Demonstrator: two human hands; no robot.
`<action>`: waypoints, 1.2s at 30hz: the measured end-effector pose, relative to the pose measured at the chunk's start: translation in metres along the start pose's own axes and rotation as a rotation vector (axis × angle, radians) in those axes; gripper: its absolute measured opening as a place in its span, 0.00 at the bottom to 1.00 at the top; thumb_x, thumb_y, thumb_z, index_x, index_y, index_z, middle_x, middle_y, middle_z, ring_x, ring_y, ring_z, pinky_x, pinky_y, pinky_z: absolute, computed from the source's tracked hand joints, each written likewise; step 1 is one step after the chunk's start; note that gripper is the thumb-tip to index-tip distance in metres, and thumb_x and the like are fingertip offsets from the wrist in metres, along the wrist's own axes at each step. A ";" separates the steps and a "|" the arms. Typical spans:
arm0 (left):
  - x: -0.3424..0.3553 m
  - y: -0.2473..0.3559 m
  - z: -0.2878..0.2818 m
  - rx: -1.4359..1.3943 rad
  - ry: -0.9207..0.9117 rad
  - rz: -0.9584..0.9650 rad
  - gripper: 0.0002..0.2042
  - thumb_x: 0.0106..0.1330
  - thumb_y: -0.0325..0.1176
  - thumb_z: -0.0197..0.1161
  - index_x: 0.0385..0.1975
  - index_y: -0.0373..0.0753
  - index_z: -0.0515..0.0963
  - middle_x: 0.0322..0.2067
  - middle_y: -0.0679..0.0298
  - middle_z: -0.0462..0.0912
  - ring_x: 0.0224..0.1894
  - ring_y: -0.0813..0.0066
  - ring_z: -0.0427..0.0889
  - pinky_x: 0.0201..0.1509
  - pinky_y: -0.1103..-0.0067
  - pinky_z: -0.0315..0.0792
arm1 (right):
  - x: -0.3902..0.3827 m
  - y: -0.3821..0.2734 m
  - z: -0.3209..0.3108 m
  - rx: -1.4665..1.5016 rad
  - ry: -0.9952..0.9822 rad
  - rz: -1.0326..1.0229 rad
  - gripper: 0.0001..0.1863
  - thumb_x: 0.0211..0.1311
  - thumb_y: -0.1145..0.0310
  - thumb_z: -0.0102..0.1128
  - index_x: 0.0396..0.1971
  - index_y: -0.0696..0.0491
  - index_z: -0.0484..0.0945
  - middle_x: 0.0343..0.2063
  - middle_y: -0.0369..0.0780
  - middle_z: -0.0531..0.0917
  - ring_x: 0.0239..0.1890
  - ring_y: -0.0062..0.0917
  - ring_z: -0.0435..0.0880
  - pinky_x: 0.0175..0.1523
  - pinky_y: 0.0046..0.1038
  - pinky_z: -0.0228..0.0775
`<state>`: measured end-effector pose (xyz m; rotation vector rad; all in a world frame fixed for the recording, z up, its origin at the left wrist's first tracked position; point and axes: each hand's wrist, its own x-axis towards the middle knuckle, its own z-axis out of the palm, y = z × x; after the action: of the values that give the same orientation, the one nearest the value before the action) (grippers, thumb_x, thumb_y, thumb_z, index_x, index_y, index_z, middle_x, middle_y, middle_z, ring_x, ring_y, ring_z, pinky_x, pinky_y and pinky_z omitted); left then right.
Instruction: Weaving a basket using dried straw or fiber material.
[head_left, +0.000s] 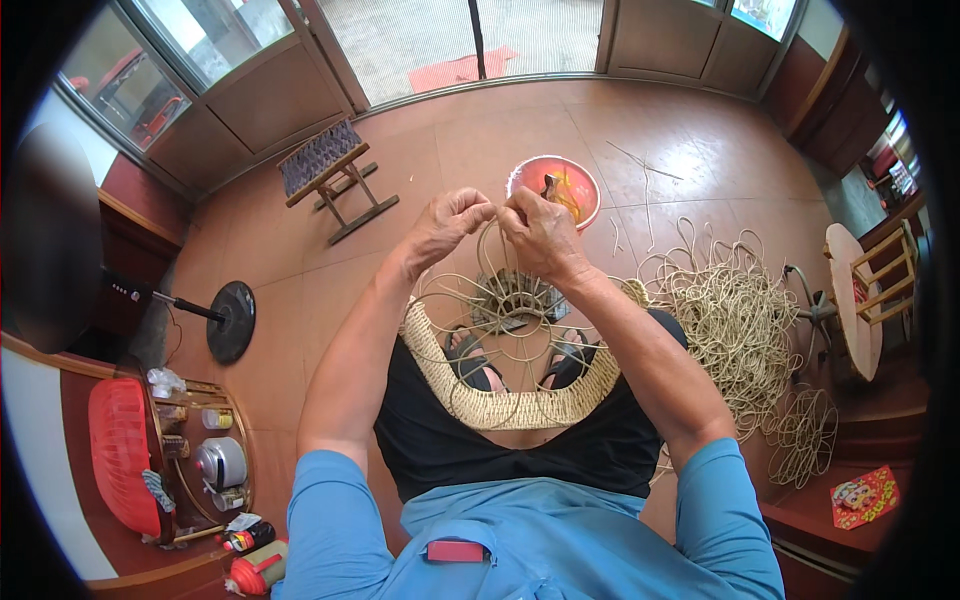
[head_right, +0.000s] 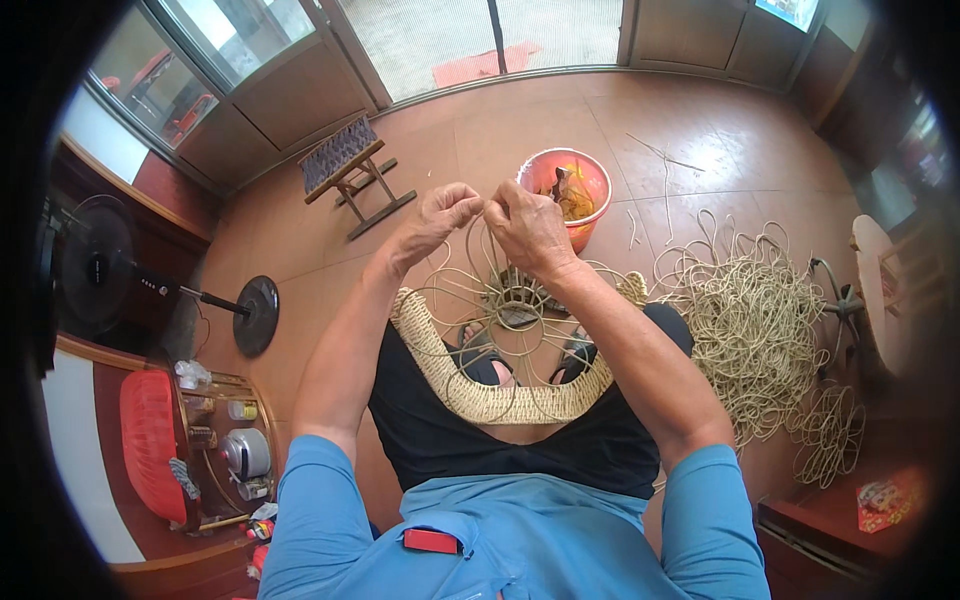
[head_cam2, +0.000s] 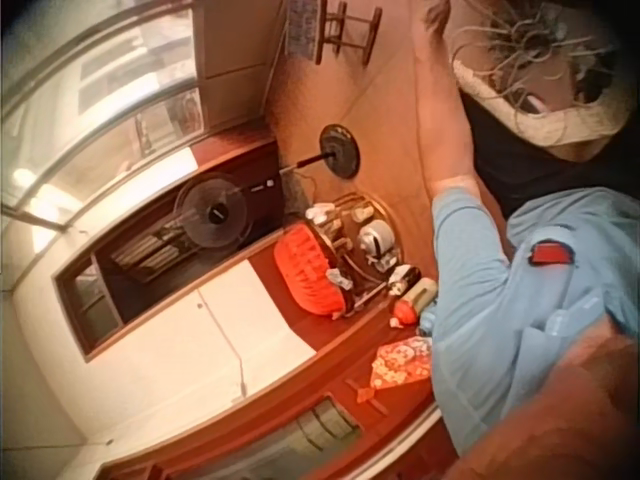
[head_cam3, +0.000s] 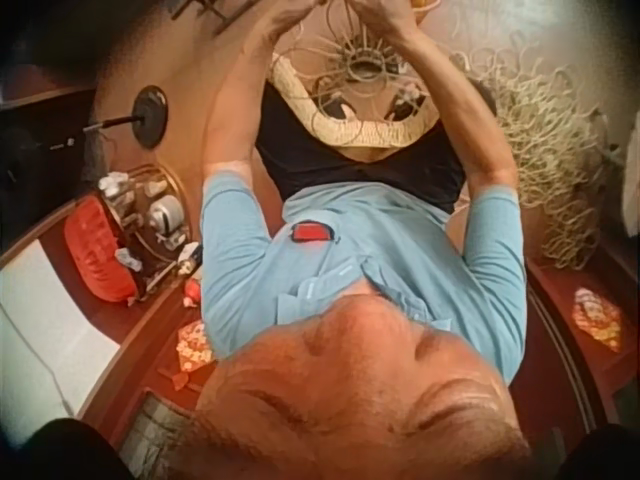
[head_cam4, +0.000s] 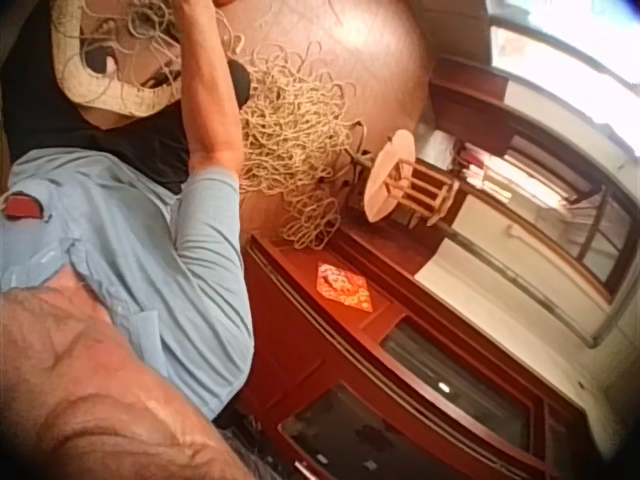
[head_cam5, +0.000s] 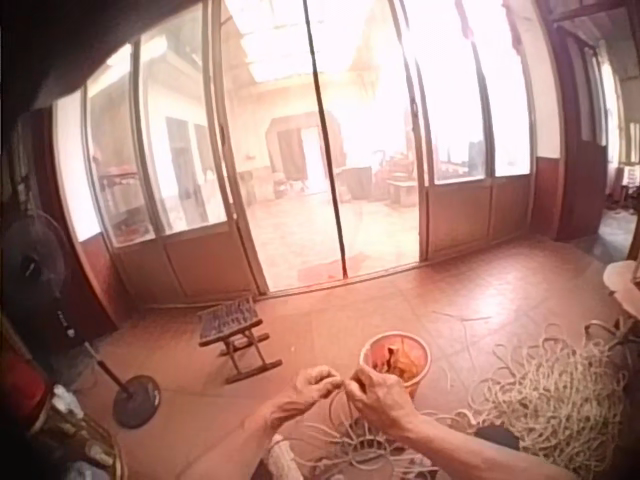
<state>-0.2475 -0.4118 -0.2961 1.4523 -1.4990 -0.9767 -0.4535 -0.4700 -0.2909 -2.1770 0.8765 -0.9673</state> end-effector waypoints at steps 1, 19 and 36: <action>0.000 -0.002 0.000 -0.276 -0.138 -0.172 0.14 0.80 0.51 0.66 0.41 0.47 0.80 0.25 0.79 0.72 0.24 0.91 0.65 0.27 0.87 0.59 | 0.001 0.001 -0.001 -0.003 -0.004 -0.002 0.14 0.74 0.60 0.59 0.36 0.57 0.81 0.28 0.52 0.88 0.35 0.53 0.89 0.45 0.51 0.80; -0.019 -0.034 0.022 -0.511 -0.647 -0.712 0.06 0.76 0.35 0.72 0.40 0.41 0.84 0.32 0.74 0.87 0.29 0.91 0.79 0.31 0.88 0.72 | -0.191 -0.031 0.008 0.615 -0.095 0.496 0.27 0.79 0.70 0.57 0.74 0.59 0.70 0.49 0.42 0.89 0.35 0.21 0.84 0.42 0.24 0.78; -0.024 -0.061 0.026 -0.253 -0.990 -0.675 0.10 0.77 0.40 0.69 0.43 0.40 0.88 0.30 0.72 0.87 0.30 0.87 0.78 0.33 0.83 0.67 | -0.160 -0.032 0.037 1.588 -0.098 0.989 0.08 0.86 0.65 0.51 0.55 0.50 0.69 0.35 0.33 0.79 0.27 0.13 0.76 0.28 0.16 0.66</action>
<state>-0.2490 -0.3908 -0.3634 1.3533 -1.4015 -2.4593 -0.4966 -0.3209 -0.3522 -0.3258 0.5843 -0.5781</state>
